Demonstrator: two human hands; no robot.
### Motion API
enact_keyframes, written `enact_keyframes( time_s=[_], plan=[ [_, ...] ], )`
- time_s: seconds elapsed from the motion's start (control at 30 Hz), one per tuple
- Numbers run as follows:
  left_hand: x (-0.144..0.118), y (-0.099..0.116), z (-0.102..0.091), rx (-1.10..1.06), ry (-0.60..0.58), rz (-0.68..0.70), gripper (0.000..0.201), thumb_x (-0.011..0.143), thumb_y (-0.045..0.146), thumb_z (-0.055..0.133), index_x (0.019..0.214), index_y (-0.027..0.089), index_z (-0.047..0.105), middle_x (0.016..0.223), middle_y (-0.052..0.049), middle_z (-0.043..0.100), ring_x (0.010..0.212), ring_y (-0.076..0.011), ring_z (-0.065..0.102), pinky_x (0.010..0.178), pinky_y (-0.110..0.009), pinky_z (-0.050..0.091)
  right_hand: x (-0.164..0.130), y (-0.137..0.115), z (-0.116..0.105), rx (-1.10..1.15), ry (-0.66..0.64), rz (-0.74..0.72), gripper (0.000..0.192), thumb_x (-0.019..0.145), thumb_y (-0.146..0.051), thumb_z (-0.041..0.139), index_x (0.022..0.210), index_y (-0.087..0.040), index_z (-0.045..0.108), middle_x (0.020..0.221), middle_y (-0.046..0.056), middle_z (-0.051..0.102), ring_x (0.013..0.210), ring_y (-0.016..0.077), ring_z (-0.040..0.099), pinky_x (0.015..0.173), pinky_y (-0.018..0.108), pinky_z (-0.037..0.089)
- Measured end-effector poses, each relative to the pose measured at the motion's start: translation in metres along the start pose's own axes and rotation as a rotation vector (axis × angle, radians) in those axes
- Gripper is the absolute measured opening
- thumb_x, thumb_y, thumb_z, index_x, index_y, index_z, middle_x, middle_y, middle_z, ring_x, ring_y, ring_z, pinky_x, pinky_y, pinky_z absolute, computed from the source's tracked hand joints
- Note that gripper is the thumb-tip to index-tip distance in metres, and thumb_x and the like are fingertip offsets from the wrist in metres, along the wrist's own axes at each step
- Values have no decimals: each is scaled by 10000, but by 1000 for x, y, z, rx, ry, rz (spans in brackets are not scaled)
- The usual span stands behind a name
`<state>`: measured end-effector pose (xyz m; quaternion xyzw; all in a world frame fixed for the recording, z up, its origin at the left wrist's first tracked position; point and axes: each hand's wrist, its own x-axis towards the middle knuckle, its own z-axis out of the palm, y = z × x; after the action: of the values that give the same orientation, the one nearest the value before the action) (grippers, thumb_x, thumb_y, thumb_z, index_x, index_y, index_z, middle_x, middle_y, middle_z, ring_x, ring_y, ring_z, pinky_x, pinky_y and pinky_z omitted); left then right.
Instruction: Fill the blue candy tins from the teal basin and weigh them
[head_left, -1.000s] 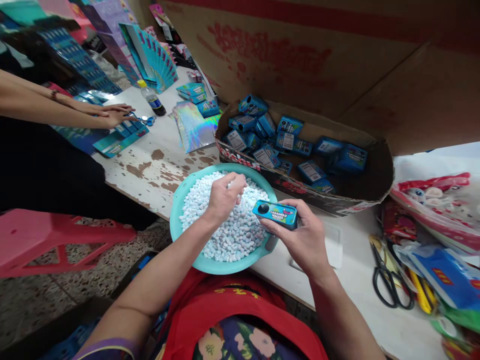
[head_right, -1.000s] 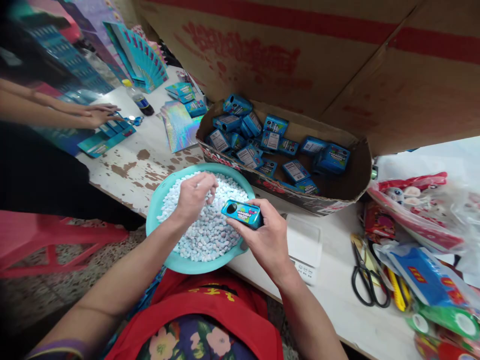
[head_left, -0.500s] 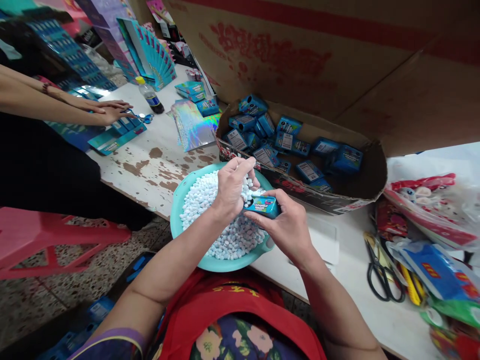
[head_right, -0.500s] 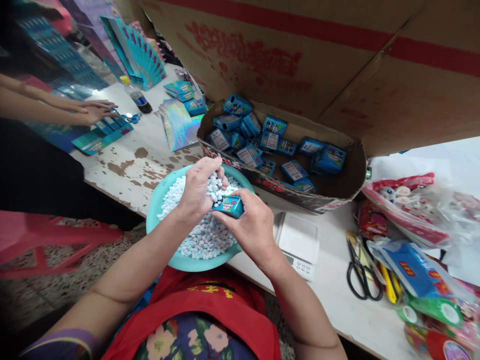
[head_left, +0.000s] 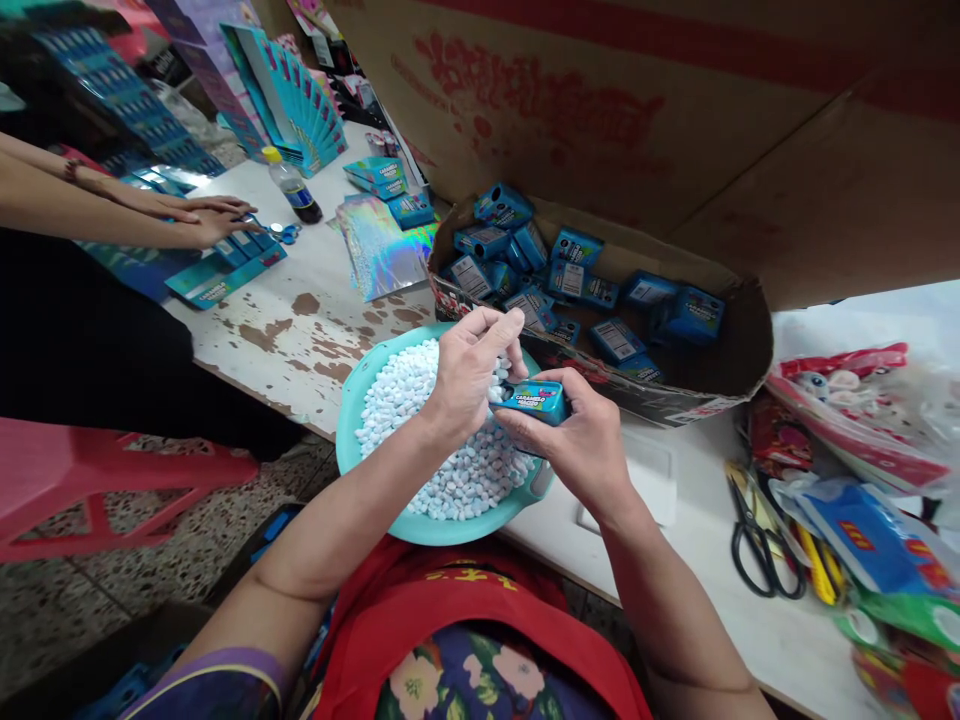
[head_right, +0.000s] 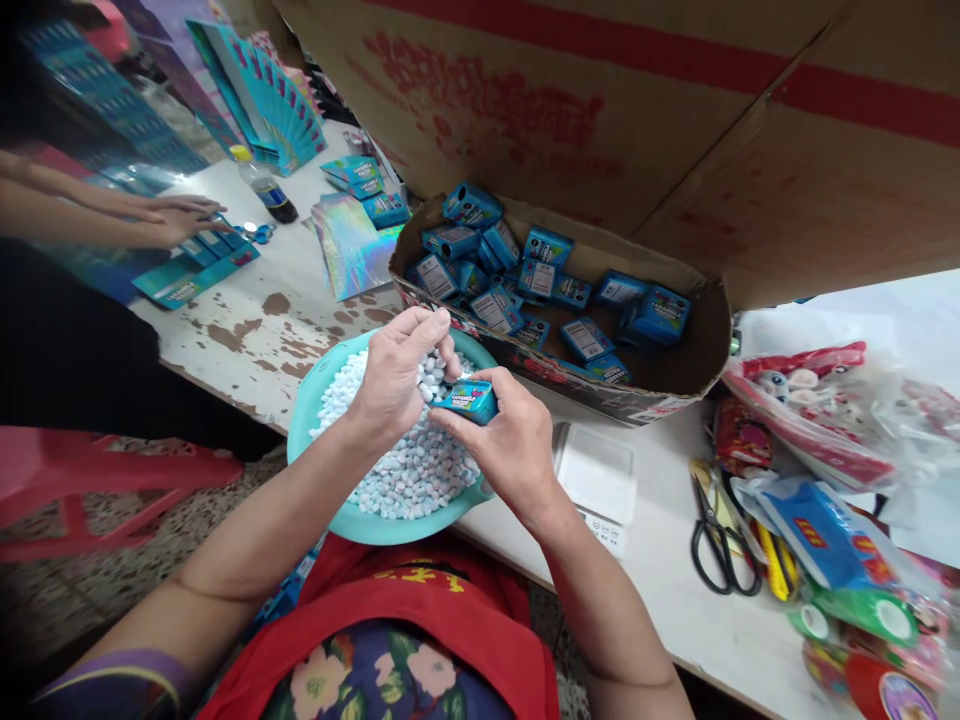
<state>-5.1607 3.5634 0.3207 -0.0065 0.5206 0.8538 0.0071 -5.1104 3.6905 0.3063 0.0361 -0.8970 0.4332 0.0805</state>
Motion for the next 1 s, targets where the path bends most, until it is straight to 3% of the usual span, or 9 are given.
enact_keyframes(
  time_s=[0.33, 0.47, 0.7, 1.0],
  plan=[
    [1, 4, 5, 34, -55, 13, 195, 811, 311, 672, 766, 175, 539, 578, 53, 538, 470, -63, 532, 484, -179, 423, 1, 5, -2, 45, 16, -20, 446, 671, -537, 786, 954, -218, 655, 843, 1, 711, 731, 166, 643, 672, 262, 478],
    [0, 3, 6, 40, -24, 24, 195, 826, 312, 654, 767, 179, 524, 534, 56, 522, 445, -78, 527, 463, -189, 431, 0, 5, -4, 77, 19, -15, 440, 670, -531, 791, 943, -217, 648, 820, -7, 700, 719, 160, 636, 674, 264, 480],
    [-10, 16, 14, 90, -83, 144, 137, 858, 293, 635, 836, 188, 550, 604, 44, 569, 507, -91, 578, 529, -213, 501, -8, 0, -4, 217, 127, -104, 432, 676, -443, 824, 1005, -239, 633, 888, -12, 697, 761, 155, 649, 727, 272, 509],
    [-15, 17, 18, 237, -115, 217, 162, 866, 334, 637, 877, 191, 563, 664, 34, 580, 556, -91, 601, 560, -212, 533, -13, 0, 4, 336, 179, -113, 418, 672, -392, 839, 1000, -237, 630, 904, -19, 698, 798, 151, 655, 764, 279, 519]
  ],
)
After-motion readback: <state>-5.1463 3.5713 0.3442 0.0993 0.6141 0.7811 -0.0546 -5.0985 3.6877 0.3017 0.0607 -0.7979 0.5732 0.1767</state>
